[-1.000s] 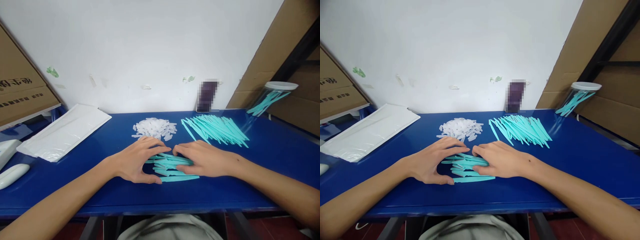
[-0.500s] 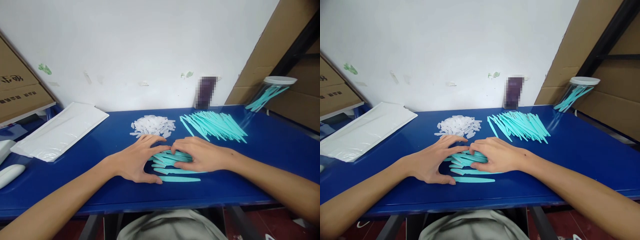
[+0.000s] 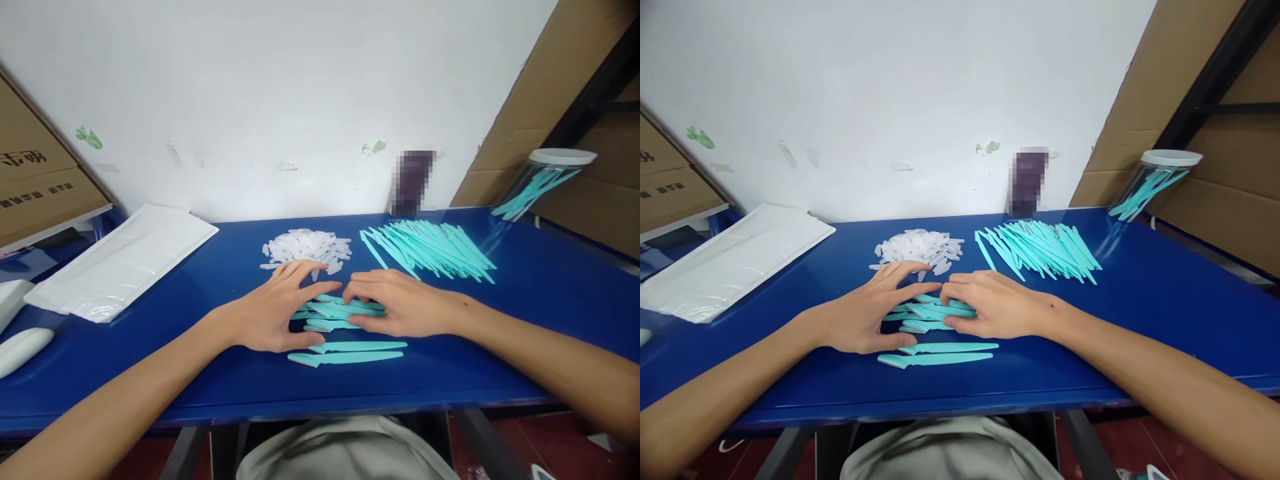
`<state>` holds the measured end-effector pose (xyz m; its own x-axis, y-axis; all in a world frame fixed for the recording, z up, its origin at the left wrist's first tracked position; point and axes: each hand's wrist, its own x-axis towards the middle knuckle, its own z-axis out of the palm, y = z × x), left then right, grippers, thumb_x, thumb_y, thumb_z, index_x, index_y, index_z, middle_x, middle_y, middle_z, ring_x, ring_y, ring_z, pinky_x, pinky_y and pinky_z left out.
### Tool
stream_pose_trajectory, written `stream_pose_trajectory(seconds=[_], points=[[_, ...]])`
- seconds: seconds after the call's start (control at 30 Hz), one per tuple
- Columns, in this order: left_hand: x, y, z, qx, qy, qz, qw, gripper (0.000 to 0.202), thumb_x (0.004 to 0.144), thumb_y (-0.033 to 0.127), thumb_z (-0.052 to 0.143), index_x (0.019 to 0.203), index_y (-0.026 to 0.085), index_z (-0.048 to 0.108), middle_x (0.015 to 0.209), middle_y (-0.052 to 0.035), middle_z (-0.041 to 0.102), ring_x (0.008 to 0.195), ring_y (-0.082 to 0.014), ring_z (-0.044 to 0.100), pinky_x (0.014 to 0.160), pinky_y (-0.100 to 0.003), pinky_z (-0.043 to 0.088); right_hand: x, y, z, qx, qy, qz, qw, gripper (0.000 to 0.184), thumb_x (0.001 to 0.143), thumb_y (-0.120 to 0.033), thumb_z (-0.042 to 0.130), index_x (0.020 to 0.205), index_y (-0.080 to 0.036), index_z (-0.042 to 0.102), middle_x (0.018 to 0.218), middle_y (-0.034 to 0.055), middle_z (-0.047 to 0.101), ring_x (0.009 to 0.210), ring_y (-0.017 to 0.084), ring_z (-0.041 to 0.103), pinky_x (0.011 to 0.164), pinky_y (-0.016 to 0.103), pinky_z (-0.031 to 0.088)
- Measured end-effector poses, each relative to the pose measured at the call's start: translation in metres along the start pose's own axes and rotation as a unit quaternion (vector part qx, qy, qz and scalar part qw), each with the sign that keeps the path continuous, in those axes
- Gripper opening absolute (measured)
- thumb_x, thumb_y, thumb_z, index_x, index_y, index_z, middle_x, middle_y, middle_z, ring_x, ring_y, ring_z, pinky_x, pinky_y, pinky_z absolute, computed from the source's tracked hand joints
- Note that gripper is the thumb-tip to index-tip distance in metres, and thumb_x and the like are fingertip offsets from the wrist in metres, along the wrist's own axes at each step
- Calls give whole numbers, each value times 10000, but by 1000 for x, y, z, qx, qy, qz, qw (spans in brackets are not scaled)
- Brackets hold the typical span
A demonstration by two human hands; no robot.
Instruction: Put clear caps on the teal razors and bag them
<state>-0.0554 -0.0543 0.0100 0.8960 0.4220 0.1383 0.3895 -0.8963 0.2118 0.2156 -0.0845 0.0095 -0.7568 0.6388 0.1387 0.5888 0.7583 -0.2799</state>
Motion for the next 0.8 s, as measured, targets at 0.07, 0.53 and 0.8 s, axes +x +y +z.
stream_pose_trajectory(seconds=[0.07, 0.53, 0.8], points=[[-1, -1, -1, 5, -6, -7, 1000, 714, 914, 584, 598, 1533, 298, 383, 1557, -156, 341, 1389, -405, 344, 1083, -601, 376, 0, -1, 0, -1, 1, -4, 1000, 293, 969, -450, 541, 1062, -187, 629, 899, 27, 608, 704, 149, 514, 648, 289, 345], [0, -1, 0, -3, -7, -26, 1000, 639, 960, 585, 522, 1521, 298, 414, 1570, -171, 325, 1427, -426, 295, 1094, -647, 342, 0, -1, 1, 4, 5, 2, 1000, 215, 988, -348, 511, 1084, -188, 617, 969, 37, 581, 739, 148, 527, 672, 293, 375], [-2, -2, -2, 1, -37, -37, 999, 656, 956, 613, 507, 1528, 314, 394, 1594, -166, 275, 1438, -427, 266, 1097, -665, 323, 0, 1, 1, 9, -11, 1, 1000, 286, 938, -419, 597, 1107, -190, 622, 975, 38, 582, 750, 157, 537, 667, 292, 376]])
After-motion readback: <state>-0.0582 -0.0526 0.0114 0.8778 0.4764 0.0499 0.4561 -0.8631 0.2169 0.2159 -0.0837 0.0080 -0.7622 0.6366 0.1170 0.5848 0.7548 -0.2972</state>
